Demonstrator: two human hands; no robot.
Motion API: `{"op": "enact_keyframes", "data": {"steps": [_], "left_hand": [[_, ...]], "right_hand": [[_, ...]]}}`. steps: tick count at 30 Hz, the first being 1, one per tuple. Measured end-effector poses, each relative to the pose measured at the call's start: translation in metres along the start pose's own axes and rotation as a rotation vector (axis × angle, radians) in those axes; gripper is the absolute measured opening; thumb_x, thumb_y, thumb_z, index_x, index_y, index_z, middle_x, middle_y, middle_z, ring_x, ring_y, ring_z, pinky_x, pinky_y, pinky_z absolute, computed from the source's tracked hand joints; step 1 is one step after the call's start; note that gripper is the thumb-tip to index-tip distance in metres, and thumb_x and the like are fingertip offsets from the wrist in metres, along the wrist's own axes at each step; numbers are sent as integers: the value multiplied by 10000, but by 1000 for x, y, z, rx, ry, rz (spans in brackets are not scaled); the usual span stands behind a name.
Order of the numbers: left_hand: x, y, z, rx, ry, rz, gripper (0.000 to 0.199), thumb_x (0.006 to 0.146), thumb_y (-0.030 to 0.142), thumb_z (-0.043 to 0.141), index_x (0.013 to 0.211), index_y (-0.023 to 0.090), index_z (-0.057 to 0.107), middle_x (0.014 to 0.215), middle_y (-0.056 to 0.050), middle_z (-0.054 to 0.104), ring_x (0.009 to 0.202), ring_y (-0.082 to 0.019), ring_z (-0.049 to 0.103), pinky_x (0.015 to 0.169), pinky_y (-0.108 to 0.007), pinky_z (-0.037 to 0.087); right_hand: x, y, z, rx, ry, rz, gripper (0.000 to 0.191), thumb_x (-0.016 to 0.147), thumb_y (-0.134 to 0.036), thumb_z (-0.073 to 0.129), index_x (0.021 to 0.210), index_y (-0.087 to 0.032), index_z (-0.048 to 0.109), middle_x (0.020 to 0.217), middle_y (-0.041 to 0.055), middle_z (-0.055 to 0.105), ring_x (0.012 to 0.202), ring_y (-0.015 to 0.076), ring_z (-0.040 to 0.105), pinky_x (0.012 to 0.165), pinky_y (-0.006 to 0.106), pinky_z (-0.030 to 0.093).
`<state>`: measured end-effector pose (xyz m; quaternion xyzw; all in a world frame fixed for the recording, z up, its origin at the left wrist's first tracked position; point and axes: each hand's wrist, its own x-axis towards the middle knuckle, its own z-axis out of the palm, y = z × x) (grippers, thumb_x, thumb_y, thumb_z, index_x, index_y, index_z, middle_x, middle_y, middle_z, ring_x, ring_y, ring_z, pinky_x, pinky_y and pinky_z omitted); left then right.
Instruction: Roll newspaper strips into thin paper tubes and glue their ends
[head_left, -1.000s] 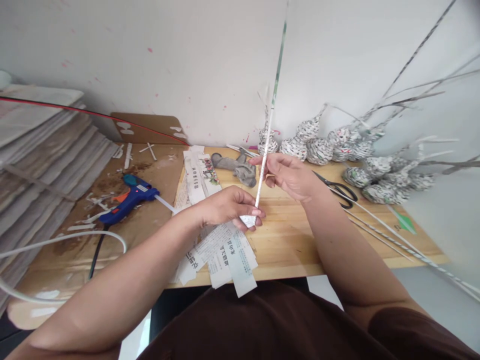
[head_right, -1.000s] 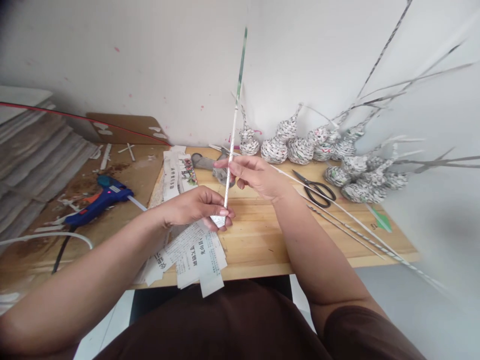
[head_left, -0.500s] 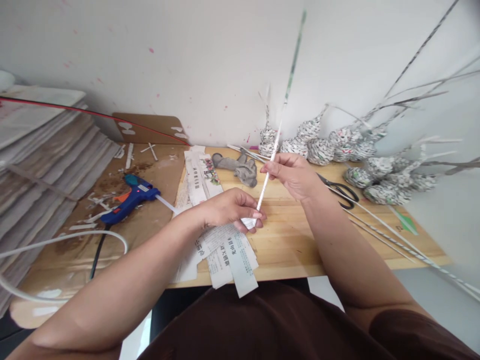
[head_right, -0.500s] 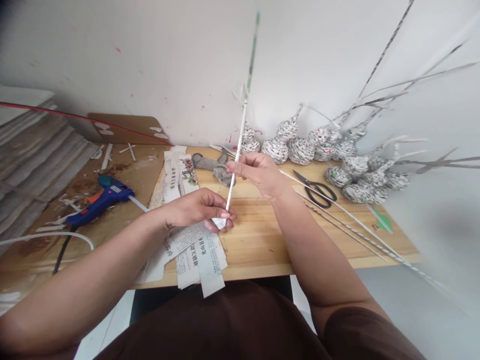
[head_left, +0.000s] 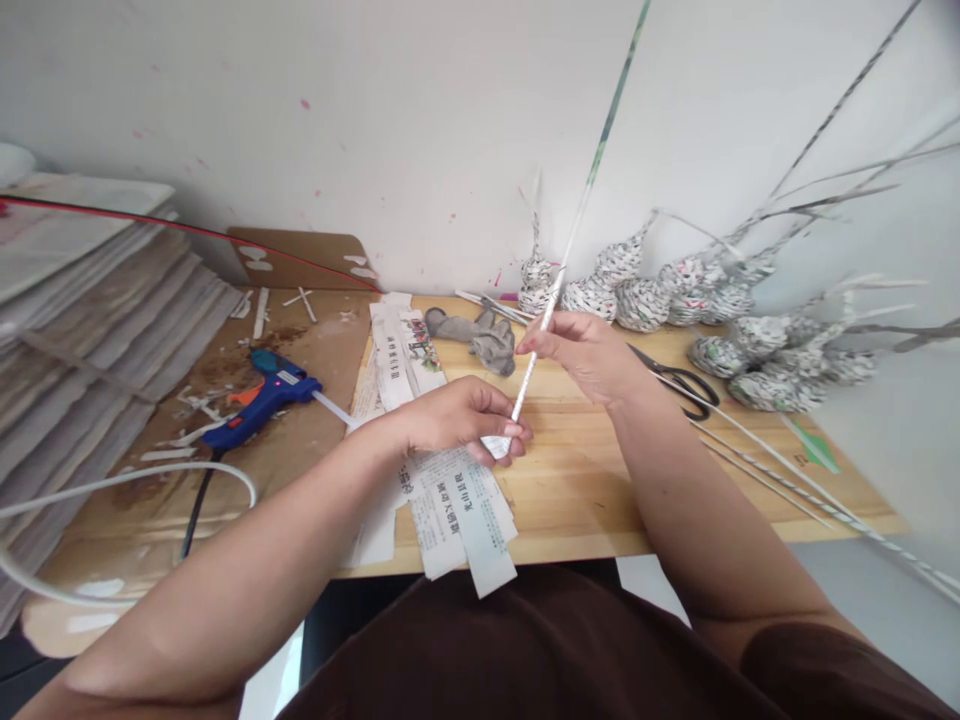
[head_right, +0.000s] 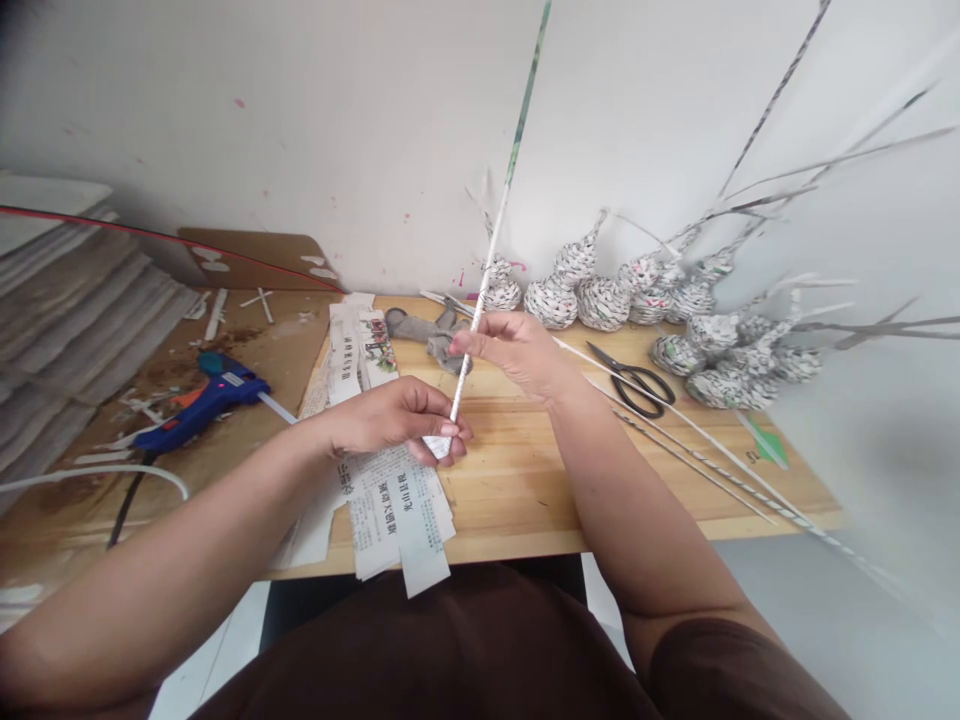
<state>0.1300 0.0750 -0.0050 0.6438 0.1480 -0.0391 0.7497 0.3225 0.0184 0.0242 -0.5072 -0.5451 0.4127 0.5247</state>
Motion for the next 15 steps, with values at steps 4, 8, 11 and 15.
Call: {"op": "enact_keyframes", "data": {"steps": [4, 8, 11, 15], "left_hand": [[-1, 2, 0, 23, 2, -10, 269, 790, 362, 663, 953, 154, 716, 908, -81, 693, 758, -170, 659, 643, -280, 535], [-1, 2, 0, -2, -5, -5, 242, 795, 344, 657, 939, 160, 718, 913, -79, 692, 758, -169, 659, 649, -285, 539], [-1, 2, 0, 1, 2, 0, 243, 788, 354, 663, 928, 165, 722, 888, -75, 694, 754, -171, 660, 649, -280, 536], [-1, 1, 0, 1, -3, -6, 249, 778, 351, 672, 942, 171, 726, 897, -73, 697, 760, -170, 656, 647, -274, 535]], "right_hand": [[0, -1, -3, 42, -53, -1, 251, 751, -454, 711, 810, -212, 745, 846, 32, 705, 786, 152, 611, 732, 295, 451], [1, -1, -3, 110, 44, -6, 235, 669, -428, 785, 675, -207, 705, 745, 9, 678, 730, 138, 599, 699, 285, 452], [1, -3, -2, 82, 6, -4, 255, 689, -452, 762, 725, -203, 721, 807, 26, 687, 791, 153, 606, 719, 294, 457], [1, -4, -2, 75, 53, -23, 222, 642, -392, 811, 727, -207, 721, 776, 7, 675, 762, 145, 600, 742, 297, 462]]}}
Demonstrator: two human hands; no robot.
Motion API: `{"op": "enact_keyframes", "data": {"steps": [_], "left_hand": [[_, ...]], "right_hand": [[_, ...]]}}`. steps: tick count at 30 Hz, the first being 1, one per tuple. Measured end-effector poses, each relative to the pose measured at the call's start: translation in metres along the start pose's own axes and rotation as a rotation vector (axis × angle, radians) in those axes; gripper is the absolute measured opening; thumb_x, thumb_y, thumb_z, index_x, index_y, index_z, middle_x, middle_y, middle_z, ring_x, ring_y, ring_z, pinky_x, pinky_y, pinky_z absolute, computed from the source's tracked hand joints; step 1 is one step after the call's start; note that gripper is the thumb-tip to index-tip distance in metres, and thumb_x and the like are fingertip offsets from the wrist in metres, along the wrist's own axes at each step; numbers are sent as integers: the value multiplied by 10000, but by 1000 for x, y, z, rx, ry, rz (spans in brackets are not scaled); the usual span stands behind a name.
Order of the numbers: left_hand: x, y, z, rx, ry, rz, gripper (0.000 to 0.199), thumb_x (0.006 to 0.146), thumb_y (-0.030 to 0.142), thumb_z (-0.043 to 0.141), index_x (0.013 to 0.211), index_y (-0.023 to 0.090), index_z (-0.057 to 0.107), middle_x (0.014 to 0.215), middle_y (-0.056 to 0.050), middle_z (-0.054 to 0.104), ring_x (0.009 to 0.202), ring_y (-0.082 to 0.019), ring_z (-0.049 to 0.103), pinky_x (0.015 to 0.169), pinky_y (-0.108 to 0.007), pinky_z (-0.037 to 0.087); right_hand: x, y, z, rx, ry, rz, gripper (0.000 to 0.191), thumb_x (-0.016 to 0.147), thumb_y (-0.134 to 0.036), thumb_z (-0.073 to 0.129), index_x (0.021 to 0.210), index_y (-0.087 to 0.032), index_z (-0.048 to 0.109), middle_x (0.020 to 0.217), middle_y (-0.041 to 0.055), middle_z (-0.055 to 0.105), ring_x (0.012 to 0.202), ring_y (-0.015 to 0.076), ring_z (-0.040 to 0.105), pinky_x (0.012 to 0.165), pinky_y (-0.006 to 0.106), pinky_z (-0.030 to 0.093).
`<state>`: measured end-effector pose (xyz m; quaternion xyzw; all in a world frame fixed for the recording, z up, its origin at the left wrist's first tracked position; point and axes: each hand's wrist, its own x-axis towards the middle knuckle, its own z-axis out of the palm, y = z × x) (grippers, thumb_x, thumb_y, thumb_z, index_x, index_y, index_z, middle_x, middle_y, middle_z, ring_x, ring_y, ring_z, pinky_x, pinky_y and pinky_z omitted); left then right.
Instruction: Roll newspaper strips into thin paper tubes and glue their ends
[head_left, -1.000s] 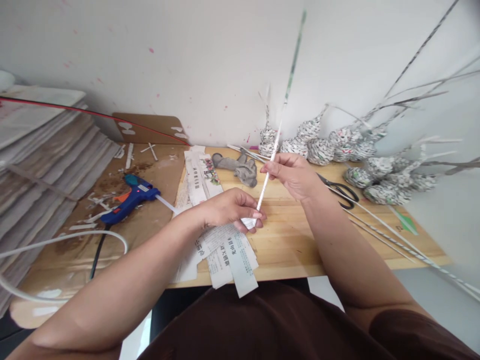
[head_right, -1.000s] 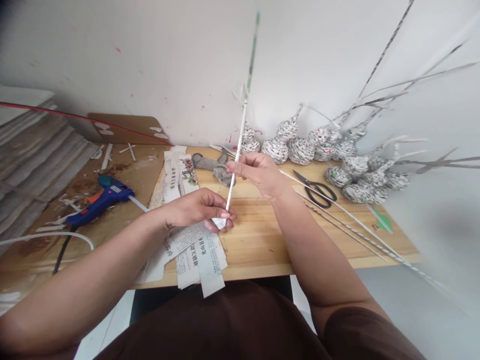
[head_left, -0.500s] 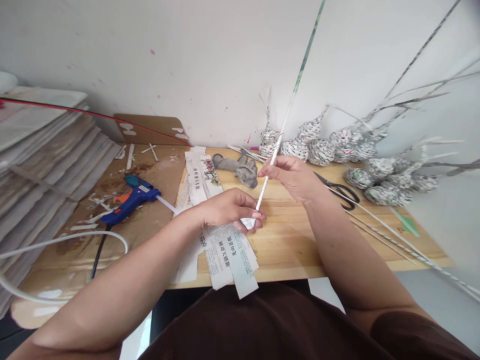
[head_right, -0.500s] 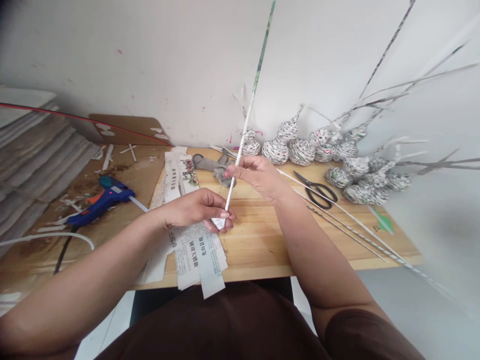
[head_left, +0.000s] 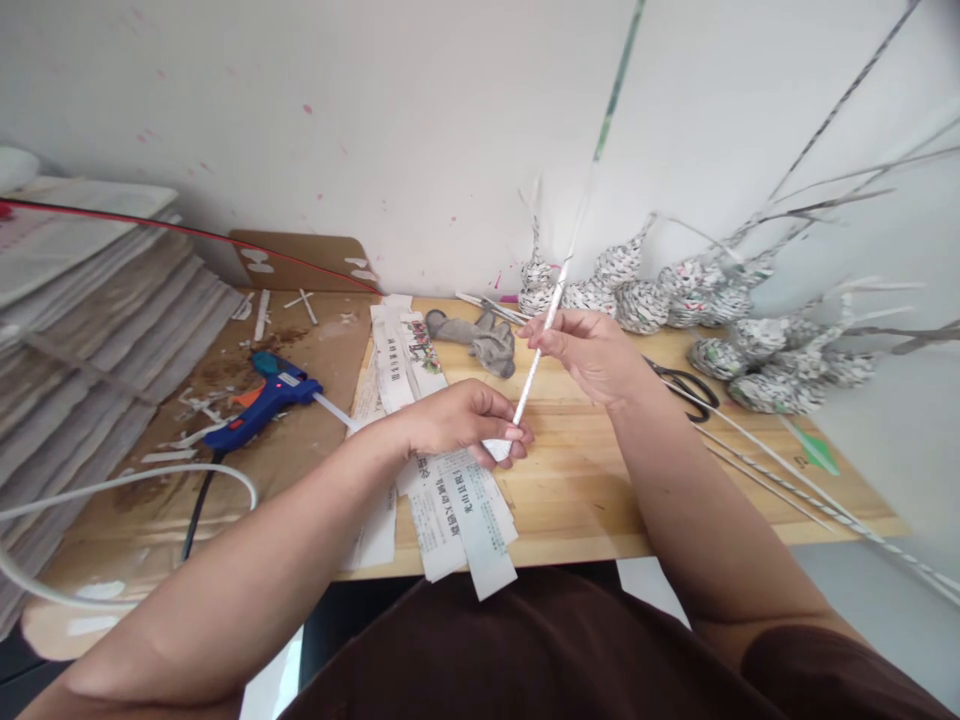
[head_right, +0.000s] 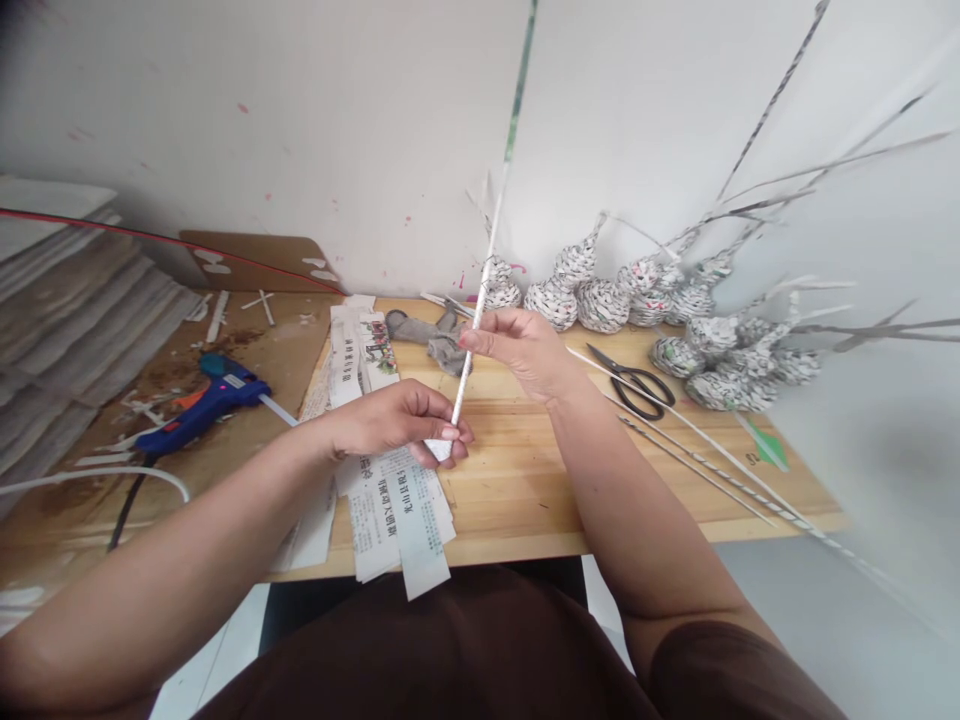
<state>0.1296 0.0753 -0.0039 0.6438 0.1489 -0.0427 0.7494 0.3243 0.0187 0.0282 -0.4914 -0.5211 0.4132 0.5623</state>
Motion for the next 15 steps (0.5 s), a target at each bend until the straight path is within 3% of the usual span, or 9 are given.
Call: {"op": "enact_keyframes", "data": {"steps": [2, 7, 12, 15], "left_hand": [[0, -1, 0, -2, 3, 1, 251, 777, 352, 672, 948, 177, 727, 901, -68, 698, 762, -170, 655, 645, -274, 534], [0, 0, 0, 5, 1, 7, 246, 786, 353, 661, 950, 181, 725, 896, -58, 696, 746, -160, 649, 637, -268, 529], [-1, 1, 0, 15, -5, -1, 249, 789, 351, 657, 959, 182, 722, 891, -59, 695, 755, -160, 648, 638, -263, 529], [0, 0, -1, 30, 6, -4, 253, 791, 353, 654, 967, 183, 719, 904, -60, 697, 786, -173, 655, 652, -278, 535]], "right_hand": [[0, 0, 0, 13, 34, -6, 234, 641, -410, 808, 710, -208, 712, 760, 4, 669, 740, 143, 596, 719, 294, 464], [-1, -1, 0, 14, -86, 14, 270, 676, -449, 774, 769, -200, 727, 866, 41, 686, 883, 190, 615, 768, 321, 473], [-1, 0, -1, 81, 37, 34, 263, 642, -440, 800, 695, -204, 697, 761, 14, 663, 848, 184, 630, 696, 288, 475], [-2, -2, -2, 75, -90, 61, 284, 693, -464, 758, 798, -202, 728, 894, 45, 694, 926, 196, 622, 754, 307, 479]]}}
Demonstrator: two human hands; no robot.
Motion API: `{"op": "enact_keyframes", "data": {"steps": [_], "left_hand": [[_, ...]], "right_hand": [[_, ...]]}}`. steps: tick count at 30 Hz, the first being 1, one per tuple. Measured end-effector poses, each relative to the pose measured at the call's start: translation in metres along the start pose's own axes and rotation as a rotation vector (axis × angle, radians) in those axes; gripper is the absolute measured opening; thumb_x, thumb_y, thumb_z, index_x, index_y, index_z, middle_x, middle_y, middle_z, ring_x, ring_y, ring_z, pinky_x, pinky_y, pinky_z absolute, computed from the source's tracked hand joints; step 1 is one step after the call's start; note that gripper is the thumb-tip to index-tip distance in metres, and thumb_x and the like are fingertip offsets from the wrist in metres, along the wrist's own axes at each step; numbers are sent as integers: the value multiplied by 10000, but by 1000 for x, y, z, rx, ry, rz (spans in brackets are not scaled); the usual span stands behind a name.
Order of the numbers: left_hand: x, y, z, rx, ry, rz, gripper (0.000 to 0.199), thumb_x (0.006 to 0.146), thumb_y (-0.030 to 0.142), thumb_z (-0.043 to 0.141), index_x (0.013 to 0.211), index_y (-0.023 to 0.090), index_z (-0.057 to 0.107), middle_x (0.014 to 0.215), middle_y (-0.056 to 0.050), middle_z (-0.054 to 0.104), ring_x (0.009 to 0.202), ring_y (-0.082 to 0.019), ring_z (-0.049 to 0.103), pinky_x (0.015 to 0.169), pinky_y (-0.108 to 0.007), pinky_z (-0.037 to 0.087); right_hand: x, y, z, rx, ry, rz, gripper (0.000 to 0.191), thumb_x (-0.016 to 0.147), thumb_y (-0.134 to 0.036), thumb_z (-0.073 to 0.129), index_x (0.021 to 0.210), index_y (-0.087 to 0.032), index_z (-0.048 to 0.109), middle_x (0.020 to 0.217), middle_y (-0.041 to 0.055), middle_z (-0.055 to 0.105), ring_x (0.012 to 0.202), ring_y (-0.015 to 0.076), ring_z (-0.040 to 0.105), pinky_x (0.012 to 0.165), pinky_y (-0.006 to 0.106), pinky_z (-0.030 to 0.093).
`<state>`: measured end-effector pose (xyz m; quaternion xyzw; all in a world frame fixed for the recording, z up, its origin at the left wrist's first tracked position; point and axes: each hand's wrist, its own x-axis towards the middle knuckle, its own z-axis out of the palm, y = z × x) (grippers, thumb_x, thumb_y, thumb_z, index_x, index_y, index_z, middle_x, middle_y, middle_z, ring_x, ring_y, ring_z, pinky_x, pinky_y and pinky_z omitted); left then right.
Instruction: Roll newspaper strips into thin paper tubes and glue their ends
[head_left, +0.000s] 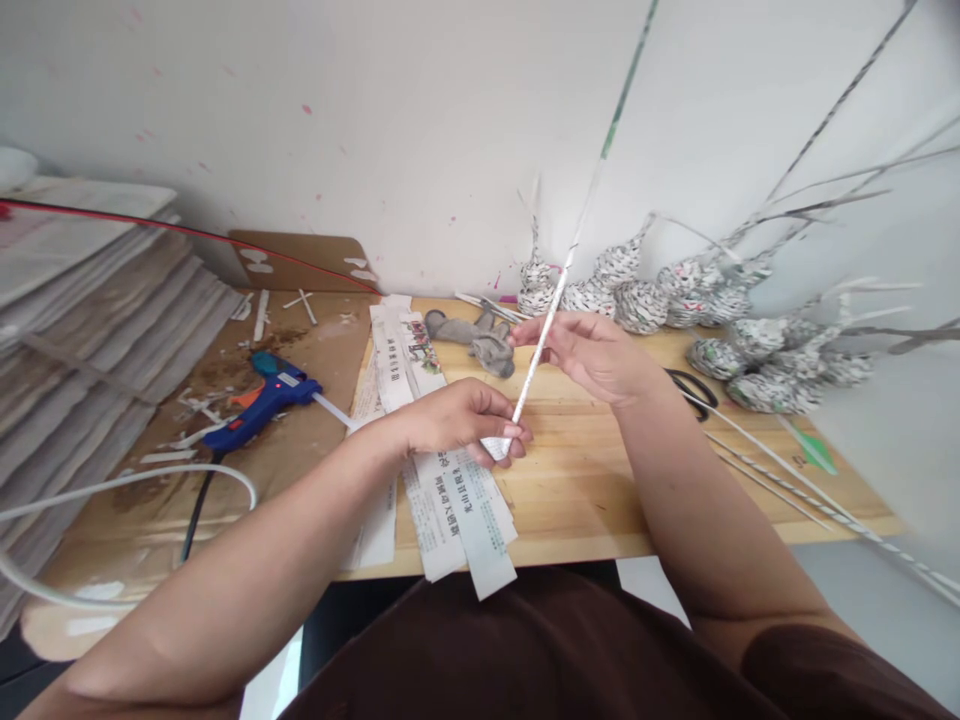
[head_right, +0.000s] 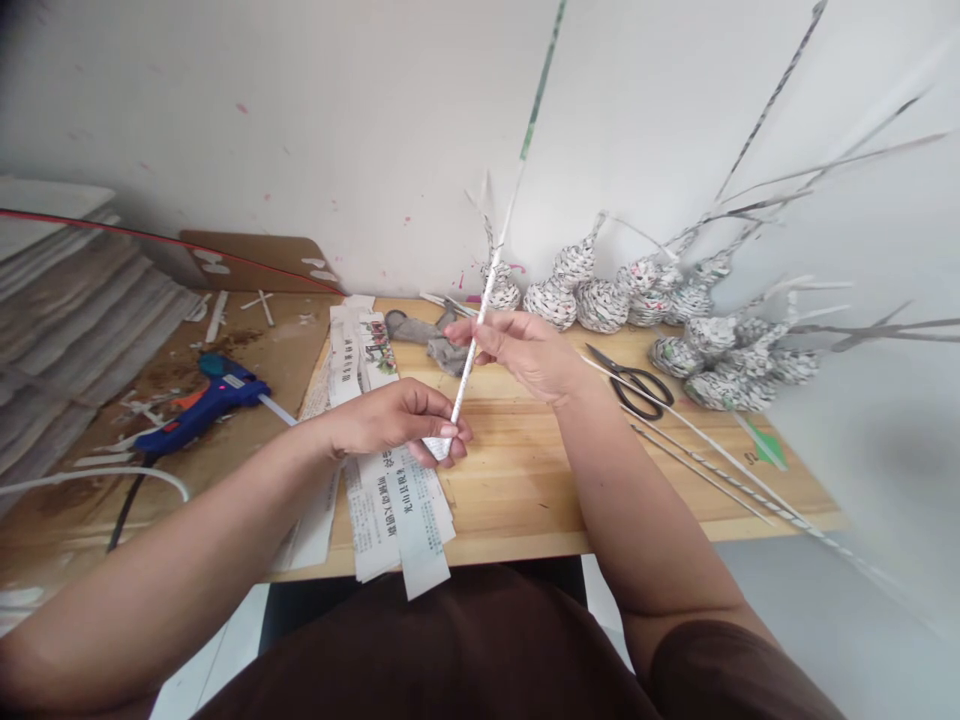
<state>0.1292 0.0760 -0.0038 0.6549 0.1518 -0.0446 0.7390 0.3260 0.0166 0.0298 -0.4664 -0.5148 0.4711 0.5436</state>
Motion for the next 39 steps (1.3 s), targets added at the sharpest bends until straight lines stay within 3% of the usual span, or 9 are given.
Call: {"op": "enact_keyframes", "data": {"steps": [2, 6, 11, 16, 21, 26, 30, 35, 39], "left_hand": [[0, -1, 0, -6, -7, 0, 254, 791, 351, 656, 970, 182, 717, 902, -58, 697, 783, -169, 654, 652, -275, 533], [1, -1, -1, -24, -12, -15, 260, 784, 350, 664, 969, 174, 716, 895, -61, 697, 772, -162, 653, 650, -267, 530], [0, 0, -1, -14, 4, -19, 264, 781, 347, 668, 972, 171, 717, 899, -66, 701, 782, -164, 655, 649, -257, 531], [0, 2, 0, -9, 18, -17, 243, 778, 330, 670, 956, 173, 722, 887, -70, 706, 791, -167, 660, 625, -236, 524], [0, 2, -1, -15, 29, -21, 256, 757, 347, 689, 942, 174, 729, 883, -77, 717, 782, -176, 672, 620, -239, 525], [0, 2, -1, -29, 16, -29, 264, 746, 354, 700, 937, 174, 726, 886, -78, 720, 790, -181, 674, 626, -246, 524], [0, 2, -1, -27, 14, -34, 256, 748, 351, 697, 929, 171, 726, 881, -74, 718, 771, -173, 670, 618, -244, 521], [0, 2, 0, -43, 12, -31, 276, 731, 358, 711, 925, 163, 726, 859, -80, 713, 769, -176, 663, 604, -242, 519], [0, 2, -1, -27, 26, -45, 258, 749, 345, 695, 928, 162, 721, 865, -82, 709, 759, -170, 664, 611, -243, 526]], "right_hand": [[0, 0, 0, -18, -7, 12, 273, 681, -431, 778, 812, -196, 733, 892, 49, 702, 896, 186, 624, 765, 308, 475], [2, 1, -1, -51, 129, -20, 243, 656, -414, 799, 734, -200, 715, 782, 21, 693, 779, 158, 622, 702, 288, 473], [0, 1, -2, -97, 1, -7, 283, 705, -441, 755, 836, -191, 732, 891, 51, 708, 882, 189, 631, 766, 316, 487], [1, 2, -3, -155, 139, -34, 253, 680, -426, 774, 741, -187, 715, 743, 20, 693, 727, 148, 622, 661, 274, 484], [-2, -2, -4, -99, -30, 18, 295, 731, -449, 728, 858, -182, 725, 885, 60, 710, 864, 177, 645, 688, 272, 492], [-1, -1, -7, -75, 125, -16, 265, 691, -425, 769, 721, -175, 687, 748, 36, 694, 729, 148, 634, 614, 250, 479], [-2, -2, -8, -52, 19, 15, 318, 738, -474, 717, 835, -171, 710, 838, 60, 699, 823, 170, 644, 660, 262, 491], [-1, -2, -8, -87, 135, -25, 312, 696, -474, 752, 714, -172, 678, 733, 31, 679, 723, 142, 628, 606, 237, 470], [-1, -3, -7, -61, 39, 18, 360, 730, -519, 706, 848, -180, 711, 810, 53, 690, 796, 166, 642, 628, 254, 483]]}}
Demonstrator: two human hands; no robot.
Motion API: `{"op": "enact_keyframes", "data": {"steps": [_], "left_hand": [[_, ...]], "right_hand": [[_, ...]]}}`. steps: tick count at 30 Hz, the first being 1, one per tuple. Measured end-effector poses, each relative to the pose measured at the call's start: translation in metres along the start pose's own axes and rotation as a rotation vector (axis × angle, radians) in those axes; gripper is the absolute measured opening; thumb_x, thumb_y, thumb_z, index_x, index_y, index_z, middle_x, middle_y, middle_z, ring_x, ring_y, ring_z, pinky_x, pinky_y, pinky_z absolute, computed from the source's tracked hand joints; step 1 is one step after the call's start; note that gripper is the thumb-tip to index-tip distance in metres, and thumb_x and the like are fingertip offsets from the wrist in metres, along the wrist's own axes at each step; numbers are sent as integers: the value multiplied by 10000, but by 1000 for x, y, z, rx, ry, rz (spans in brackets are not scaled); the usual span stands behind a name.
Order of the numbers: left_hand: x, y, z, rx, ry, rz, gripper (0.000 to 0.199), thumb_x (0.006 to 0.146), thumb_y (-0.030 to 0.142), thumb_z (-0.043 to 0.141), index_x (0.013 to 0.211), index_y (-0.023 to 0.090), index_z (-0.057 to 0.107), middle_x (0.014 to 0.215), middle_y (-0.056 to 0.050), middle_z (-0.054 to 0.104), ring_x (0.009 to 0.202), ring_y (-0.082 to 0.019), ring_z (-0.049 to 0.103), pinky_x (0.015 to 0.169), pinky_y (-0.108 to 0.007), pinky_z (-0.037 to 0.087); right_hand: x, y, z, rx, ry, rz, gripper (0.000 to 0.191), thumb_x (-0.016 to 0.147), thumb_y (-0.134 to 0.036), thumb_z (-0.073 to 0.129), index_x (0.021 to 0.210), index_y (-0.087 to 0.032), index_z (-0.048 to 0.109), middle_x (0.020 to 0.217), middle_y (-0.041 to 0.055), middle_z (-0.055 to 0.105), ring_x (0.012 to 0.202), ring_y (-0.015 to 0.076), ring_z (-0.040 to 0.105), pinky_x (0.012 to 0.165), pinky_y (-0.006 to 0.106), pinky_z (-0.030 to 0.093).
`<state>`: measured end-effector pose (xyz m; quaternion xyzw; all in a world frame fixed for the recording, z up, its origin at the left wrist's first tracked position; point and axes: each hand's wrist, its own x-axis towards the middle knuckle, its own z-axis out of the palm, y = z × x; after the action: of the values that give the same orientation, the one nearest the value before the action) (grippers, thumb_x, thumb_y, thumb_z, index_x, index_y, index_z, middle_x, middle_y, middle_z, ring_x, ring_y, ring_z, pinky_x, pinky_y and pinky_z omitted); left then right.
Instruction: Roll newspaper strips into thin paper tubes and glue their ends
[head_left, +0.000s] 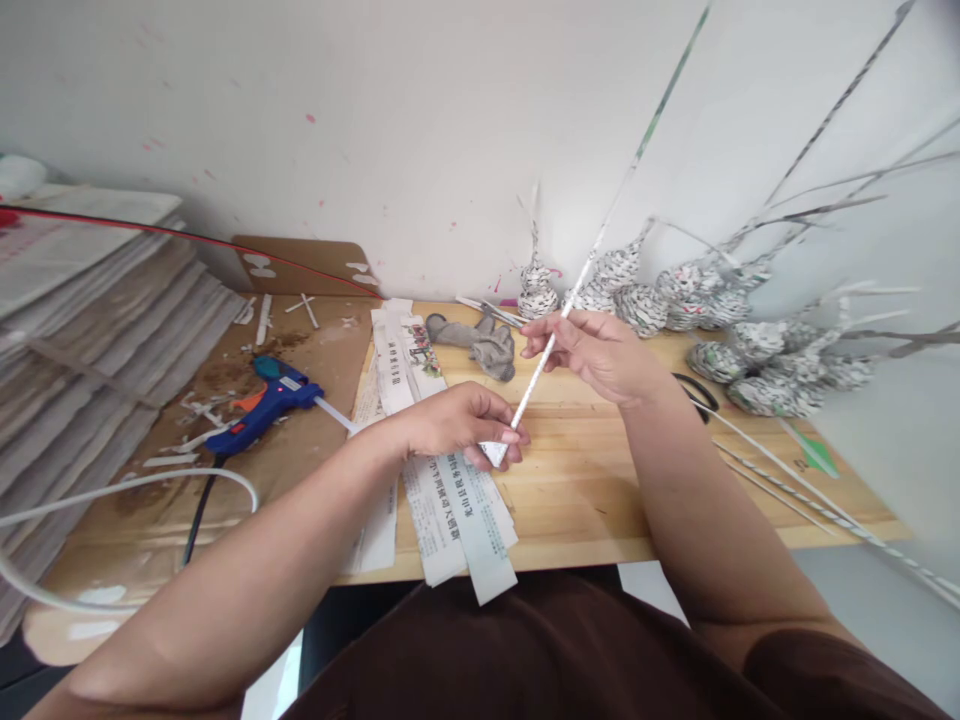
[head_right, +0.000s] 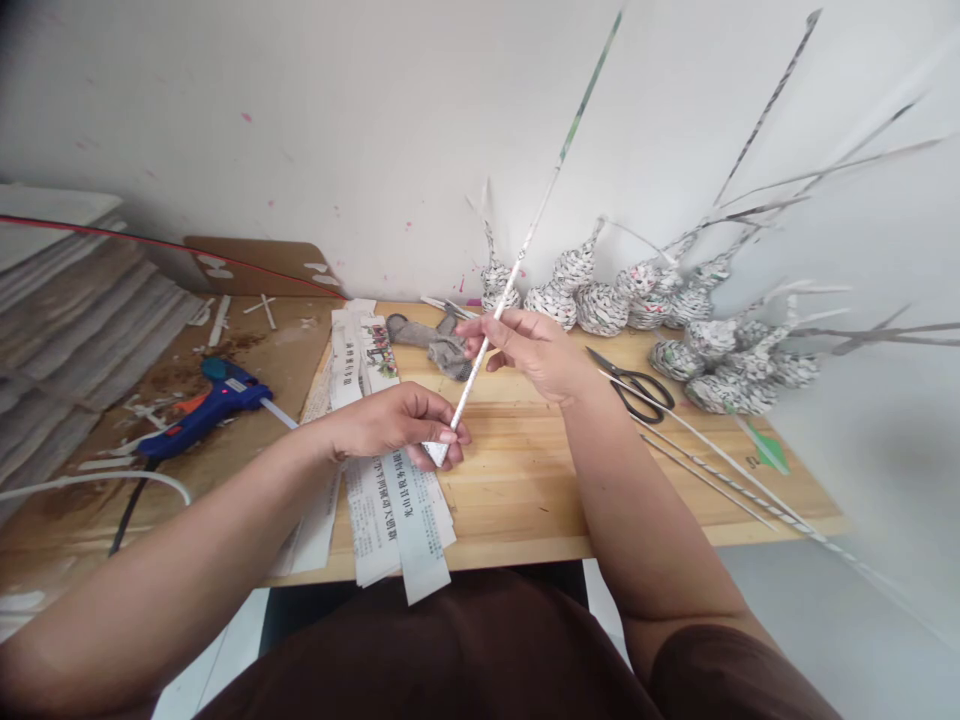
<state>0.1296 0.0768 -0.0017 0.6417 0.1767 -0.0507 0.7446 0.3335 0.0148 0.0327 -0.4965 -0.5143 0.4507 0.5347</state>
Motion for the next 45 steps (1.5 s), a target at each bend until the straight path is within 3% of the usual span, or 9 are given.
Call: {"op": "enact_keyframes", "data": {"steps": [6, 9, 11, 15, 21, 27, 33, 39, 45], "left_hand": [[1, -3, -2, 3, -15, 12, 251, 766, 337, 679, 946, 166, 712, 880, -82, 706, 777, -168, 662, 620, -237, 527], [2, -4, -3, 12, -1, 15, 267, 760, 347, 681, 952, 164, 707, 881, -80, 706, 773, -170, 661, 621, -240, 526], [2, -3, -4, 13, 21, 19, 271, 750, 349, 686, 941, 158, 704, 859, -75, 702, 747, -164, 654, 609, -240, 521], [-1, 3, -6, 51, 85, 39, 270, 742, 340, 687, 927, 144, 697, 843, -77, 693, 751, -166, 646, 596, -244, 520], [-6, 7, -20, 91, 288, 119, 272, 693, 356, 727, 861, 146, 691, 744, -47, 678, 674, -143, 632, 554, -220, 489], [-8, 11, -39, -8, 630, 321, 319, 627, 371, 790, 812, 137, 677, 645, -30, 670, 562, -101, 596, 479, -173, 421], [-11, 14, -52, -376, 726, 480, 329, 577, 305, 839, 764, 110, 653, 608, -9, 644, 525, -62, 574, 490, -141, 458], [-12, 17, -57, -652, 708, 524, 259, 592, 216, 838, 735, 99, 657, 606, 5, 630, 508, -45, 577, 464, -101, 486], [-6, 15, -50, -795, 665, 575, 115, 706, 140, 758, 755, 82, 671, 748, -41, 687, 661, -82, 664, 583, -113, 560]], "right_hand": [[1, -1, 0, -58, 146, -65, 307, 686, -481, 757, 706, -184, 682, 723, 30, 676, 704, 145, 620, 572, 239, 465], [-1, -3, -3, -50, 22, -22, 345, 727, -510, 712, 853, -189, 710, 800, 47, 685, 787, 170, 639, 606, 254, 481], [-2, -4, -4, -60, 0, -32, 325, 717, -486, 730, 852, -190, 714, 815, 51, 689, 790, 172, 640, 623, 262, 481], [0, -4, -5, -91, 188, -131, 277, 642, -438, 799, 658, -189, 678, 654, 21, 645, 609, 135, 572, 557, 267, 440], [1, -8, -1, -140, 322, -252, 237, 647, -408, 795, 666, -205, 674, 545, -12, 572, 504, 119, 487, 474, 266, 371], [1, -8, 1, -123, 393, -352, 171, 676, -372, 776, 694, -226, 690, 573, -3, 618, 494, 136, 501, 459, 273, 366], [7, 0, 10, -61, 381, -307, 122, 727, -328, 749, 748, -219, 699, 612, 17, 653, 485, 127, 500, 452, 266, 355], [0, 1, 32, 67, 450, -209, 169, 720, -341, 760, 708, -201, 666, 595, 11, 600, 533, 125, 526, 413, 230, 328], [-23, 11, 53, 524, 508, 206, 266, 665, -363, 799, 760, -205, 607, 636, -19, 552, 514, 103, 523, 360, 195, 345]]}}
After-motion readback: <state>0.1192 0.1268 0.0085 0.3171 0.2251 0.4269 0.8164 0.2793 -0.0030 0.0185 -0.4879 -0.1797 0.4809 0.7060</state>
